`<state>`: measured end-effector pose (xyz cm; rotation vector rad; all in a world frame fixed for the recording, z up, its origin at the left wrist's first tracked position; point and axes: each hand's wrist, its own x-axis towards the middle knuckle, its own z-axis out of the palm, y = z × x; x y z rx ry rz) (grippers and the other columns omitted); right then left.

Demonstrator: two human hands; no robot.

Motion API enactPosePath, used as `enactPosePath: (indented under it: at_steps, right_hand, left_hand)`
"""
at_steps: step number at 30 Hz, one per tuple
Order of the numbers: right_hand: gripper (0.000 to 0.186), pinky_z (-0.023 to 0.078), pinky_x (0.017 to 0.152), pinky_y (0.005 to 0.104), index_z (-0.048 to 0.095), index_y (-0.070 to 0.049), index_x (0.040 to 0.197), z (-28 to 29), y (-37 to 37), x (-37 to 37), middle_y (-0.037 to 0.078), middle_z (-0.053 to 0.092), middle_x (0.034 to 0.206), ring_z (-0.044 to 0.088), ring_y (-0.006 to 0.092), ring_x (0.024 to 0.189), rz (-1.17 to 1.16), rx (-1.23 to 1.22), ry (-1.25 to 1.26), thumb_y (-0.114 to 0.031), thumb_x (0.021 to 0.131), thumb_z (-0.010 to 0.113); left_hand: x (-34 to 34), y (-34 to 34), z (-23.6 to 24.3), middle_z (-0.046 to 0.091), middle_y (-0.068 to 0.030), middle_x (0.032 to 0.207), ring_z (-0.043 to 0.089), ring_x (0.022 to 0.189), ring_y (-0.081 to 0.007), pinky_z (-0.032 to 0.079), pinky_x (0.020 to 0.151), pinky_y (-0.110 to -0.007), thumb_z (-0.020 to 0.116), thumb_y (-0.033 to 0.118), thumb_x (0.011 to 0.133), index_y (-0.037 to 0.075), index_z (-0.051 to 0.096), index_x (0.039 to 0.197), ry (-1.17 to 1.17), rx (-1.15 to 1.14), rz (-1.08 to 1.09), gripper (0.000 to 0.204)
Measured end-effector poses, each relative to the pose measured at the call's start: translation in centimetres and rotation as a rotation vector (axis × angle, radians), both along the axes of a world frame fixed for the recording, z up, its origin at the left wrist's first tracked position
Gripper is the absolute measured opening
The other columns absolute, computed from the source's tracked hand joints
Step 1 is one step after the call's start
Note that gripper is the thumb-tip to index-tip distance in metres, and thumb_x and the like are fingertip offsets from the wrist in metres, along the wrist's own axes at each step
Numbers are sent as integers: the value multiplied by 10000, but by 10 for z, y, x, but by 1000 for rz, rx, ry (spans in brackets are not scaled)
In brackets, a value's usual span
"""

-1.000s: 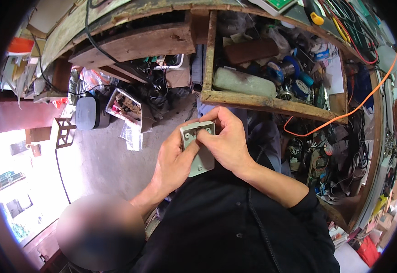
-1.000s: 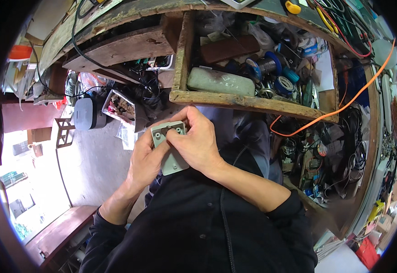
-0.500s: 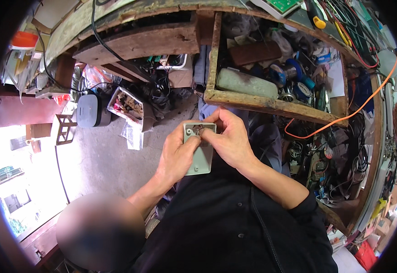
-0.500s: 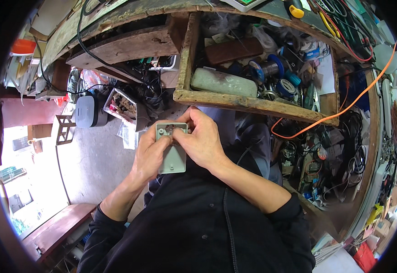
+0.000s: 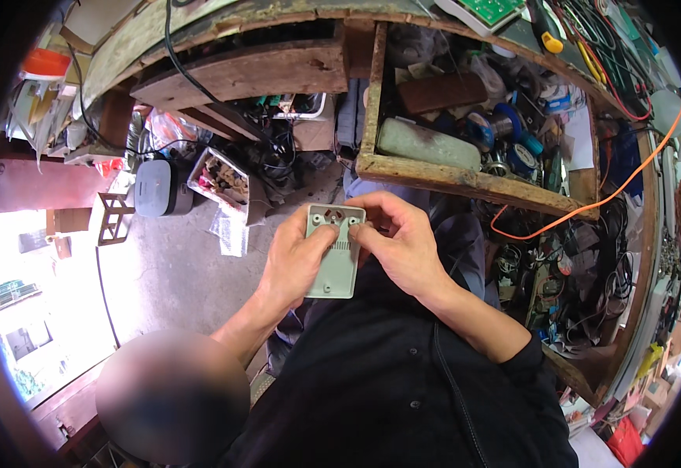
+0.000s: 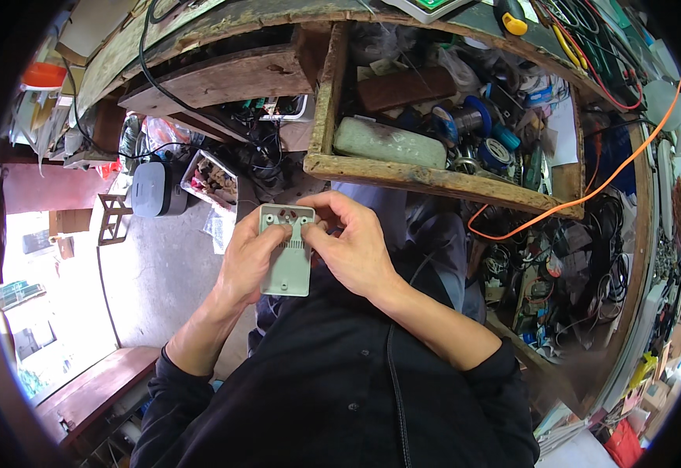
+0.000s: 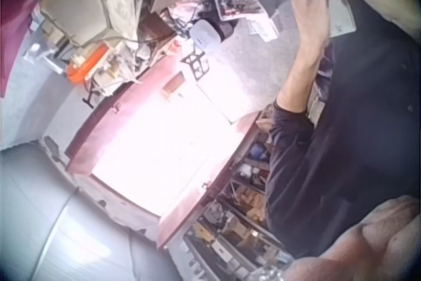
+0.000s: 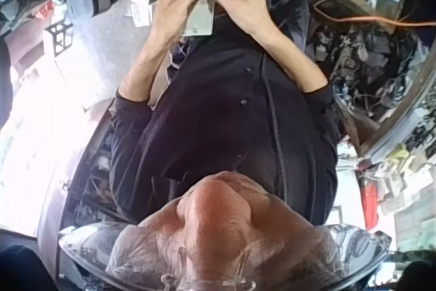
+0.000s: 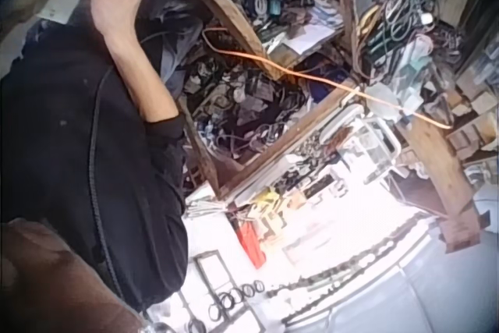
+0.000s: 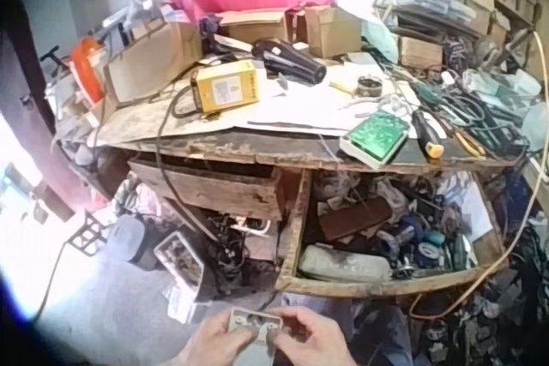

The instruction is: The person solders components onto a green circuit board using a soldering iron and solder wire, then handles a white plastic electrical outlet cover, inspecting its interior and exterior surfaces.

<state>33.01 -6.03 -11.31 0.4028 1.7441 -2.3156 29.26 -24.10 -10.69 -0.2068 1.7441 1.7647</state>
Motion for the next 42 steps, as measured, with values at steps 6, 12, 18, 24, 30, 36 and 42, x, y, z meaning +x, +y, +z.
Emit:
enactPosePath:
  at_steps: [6,12,18,24,30,36,42]
  right_hand:
    - [286,568,675,244,690,29,1238,-8,-6,8,41,696,953,653,80,825,-9,95,81,1,954,710]
    - [291,551,704,227,693,13,1244,-7,-9,8,28,684,965,637,65,833,-11,76,48,26,954,710]
    - [285,545,710,220,683,25,1242,-6,-6,7,24,683,965,632,54,831,-26,45,44,38,958,706]
    - [289,545,723,218,682,31,1236,-2,-3,7,27,686,976,626,52,828,-29,37,33,41,949,711]
    - [298,542,726,215,683,34,1237,-1,-6,6,26,684,983,619,50,841,-45,18,47,31,942,722]
    - [304,547,731,215,684,36,1245,-2,-5,9,20,678,980,620,45,846,-30,24,41,37,943,722]
    - [307,551,733,214,682,45,1246,-4,-5,10,18,684,949,632,48,809,-26,-4,11,34,943,730]
  left_hand:
    - [-5,-4,-2,757,-117,1034,736,869,-175,613,758,-330,552,71,1001,-40,690,1191,-206,88,-3,259]
    - [-7,-6,-6,764,-114,1038,742,850,-163,620,742,-319,550,68,1007,-38,691,1196,-190,51,0,259]
    - [-10,0,-10,730,-66,893,671,716,-106,539,615,-286,641,123,955,-32,705,1098,-94,20,38,220]
    - [-18,1,3,734,-62,849,673,683,-104,539,600,-279,684,78,912,-29,717,1017,-69,12,21,153]
    - [-27,-2,10,740,-61,861,679,719,-104,549,646,-280,677,62,898,-27,722,979,-41,-20,-70,129]
    - [-32,-9,8,718,-32,892,641,778,-83,523,698,-263,664,36,903,-14,696,1005,7,-177,-218,118]
    - [-32,-12,4,684,-17,855,613,764,-75,506,681,-263,664,42,890,-7,677,967,104,-274,-261,92]
